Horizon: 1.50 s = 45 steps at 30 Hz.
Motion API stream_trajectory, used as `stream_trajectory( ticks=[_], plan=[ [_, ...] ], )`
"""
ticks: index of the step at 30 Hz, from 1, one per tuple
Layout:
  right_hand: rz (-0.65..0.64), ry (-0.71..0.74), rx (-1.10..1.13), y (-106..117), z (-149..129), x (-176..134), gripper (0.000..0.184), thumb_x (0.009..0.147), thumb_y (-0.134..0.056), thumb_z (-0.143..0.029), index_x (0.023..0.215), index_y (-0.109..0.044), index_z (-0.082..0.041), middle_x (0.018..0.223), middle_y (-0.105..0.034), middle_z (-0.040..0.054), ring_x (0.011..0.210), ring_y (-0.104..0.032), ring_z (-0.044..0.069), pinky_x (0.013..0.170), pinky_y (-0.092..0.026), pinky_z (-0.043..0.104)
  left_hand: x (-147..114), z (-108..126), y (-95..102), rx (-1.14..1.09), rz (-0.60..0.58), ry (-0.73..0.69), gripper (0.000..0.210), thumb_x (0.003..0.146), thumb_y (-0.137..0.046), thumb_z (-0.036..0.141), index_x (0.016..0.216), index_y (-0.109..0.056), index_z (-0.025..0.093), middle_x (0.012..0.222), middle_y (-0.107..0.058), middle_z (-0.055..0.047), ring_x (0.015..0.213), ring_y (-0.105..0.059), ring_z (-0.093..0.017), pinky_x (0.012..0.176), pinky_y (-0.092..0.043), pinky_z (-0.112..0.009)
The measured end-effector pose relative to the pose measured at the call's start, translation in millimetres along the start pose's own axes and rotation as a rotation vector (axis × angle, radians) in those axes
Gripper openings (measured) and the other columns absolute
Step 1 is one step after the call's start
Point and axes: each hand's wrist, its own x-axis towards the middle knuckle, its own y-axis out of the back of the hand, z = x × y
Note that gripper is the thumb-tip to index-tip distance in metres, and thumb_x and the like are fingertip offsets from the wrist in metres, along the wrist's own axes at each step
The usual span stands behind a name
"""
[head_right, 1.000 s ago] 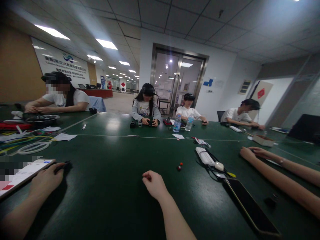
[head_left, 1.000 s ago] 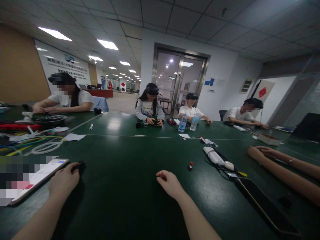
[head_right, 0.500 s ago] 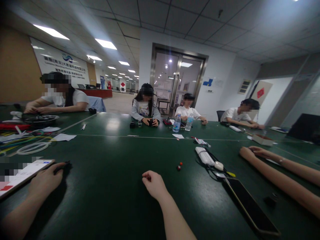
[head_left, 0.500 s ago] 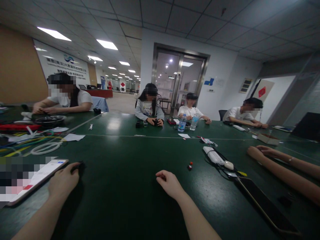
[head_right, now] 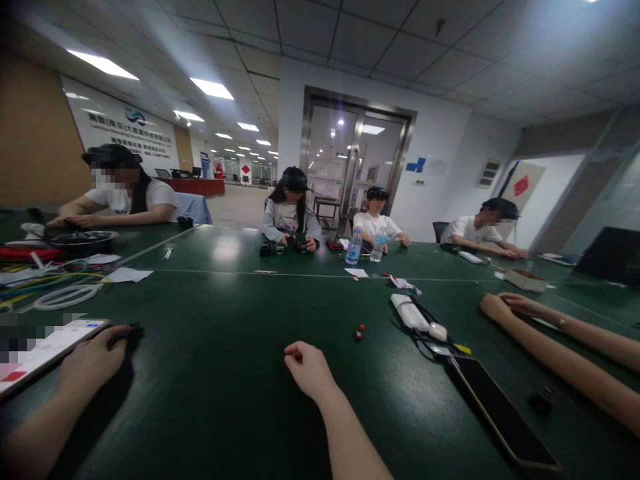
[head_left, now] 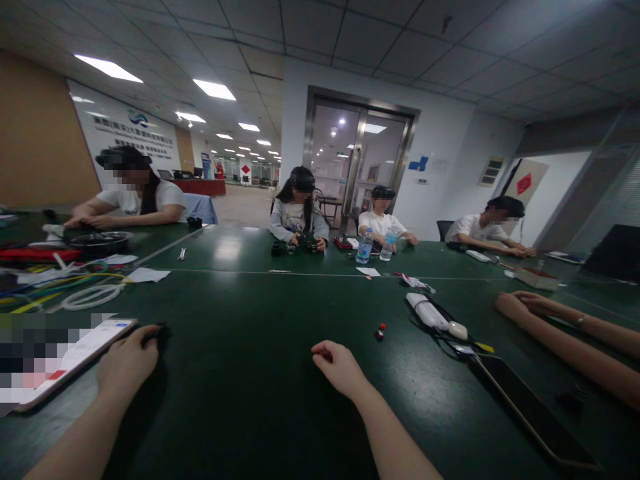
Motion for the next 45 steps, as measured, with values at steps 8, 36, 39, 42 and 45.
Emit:
stream_trajectory(
  ticks=[8, 36, 39, 42, 45],
  plan=[
    [0.001, 0.004, -0.011, 0.0, -1.1, 0.2, 0.024, 0.077, -0.050, -0.031, 0.099, -0.058, -0.025, 0.091, -0.059, 0.0000, 0.083, -0.056, 0.015, 0.072, -0.043, 0.028, 1.4, -2.5, -0.6, 0.001, 0.001, -0.001, 0.046, 0.080, -0.028, 0.036, 0.119, -0.048, 0.023, 0.112, -0.054, -0.016, 0.096, -0.055, -0.032, 0.073, -0.045, -0.037],
    [-0.007, -0.020, -0.010, 0.9, -6.6, -2.1, 0.025, 0.078, -0.049, -0.032, 0.100, -0.057, -0.024, 0.091, -0.059, 0.0007, 0.083, -0.056, 0.015, 0.072, -0.042, 0.028, -0.6, 0.3, 3.2, -0.032, -0.016, -0.006, 0.046, 0.080, -0.029, 0.036, 0.120, -0.047, 0.020, 0.114, -0.053, -0.017, 0.099, -0.054, -0.032, 0.075, -0.044, -0.038],
    [-0.014, -0.022, -0.004, 1.4, -6.6, -2.9, 0.026, 0.078, -0.049, -0.032, 0.101, -0.057, -0.024, 0.091, -0.059, 0.0007, 0.083, -0.056, 0.015, 0.072, -0.043, 0.028, -0.2, 0.0, 2.6, -0.028, -0.007, -0.002, 0.047, 0.080, -0.030, 0.035, 0.121, -0.046, 0.020, 0.112, -0.054, -0.015, 0.100, -0.053, -0.032, 0.076, -0.044, -0.038],
    [-0.012, -0.015, 0.002, 1.3, -5.8, -2.6, 0.025, 0.078, -0.049, -0.032, 0.100, -0.057, -0.025, 0.092, -0.059, 0.0003, 0.083, -0.056, 0.015, 0.072, -0.043, 0.028, -1.2, 0.0, 2.1, -0.028, 0.001, -0.006, 0.048, 0.080, -0.030, 0.036, 0.122, -0.045, 0.020, 0.111, -0.054, -0.015, 0.101, -0.053, -0.032, 0.077, -0.044, -0.039],
    [-0.013, -0.020, -0.004, 1.2, -5.5, -2.1, 0.025, 0.078, -0.049, -0.032, 0.100, -0.057, -0.025, 0.091, -0.059, 0.0004, 0.083, -0.056, 0.015, 0.072, -0.043, 0.028, -2.2, 0.0, 1.9, -0.029, -0.003, -0.007, 0.047, 0.080, -0.028, 0.037, 0.120, -0.047, 0.019, 0.112, -0.053, -0.018, 0.100, -0.053, -0.033, 0.076, -0.044, -0.038]
  ],
)
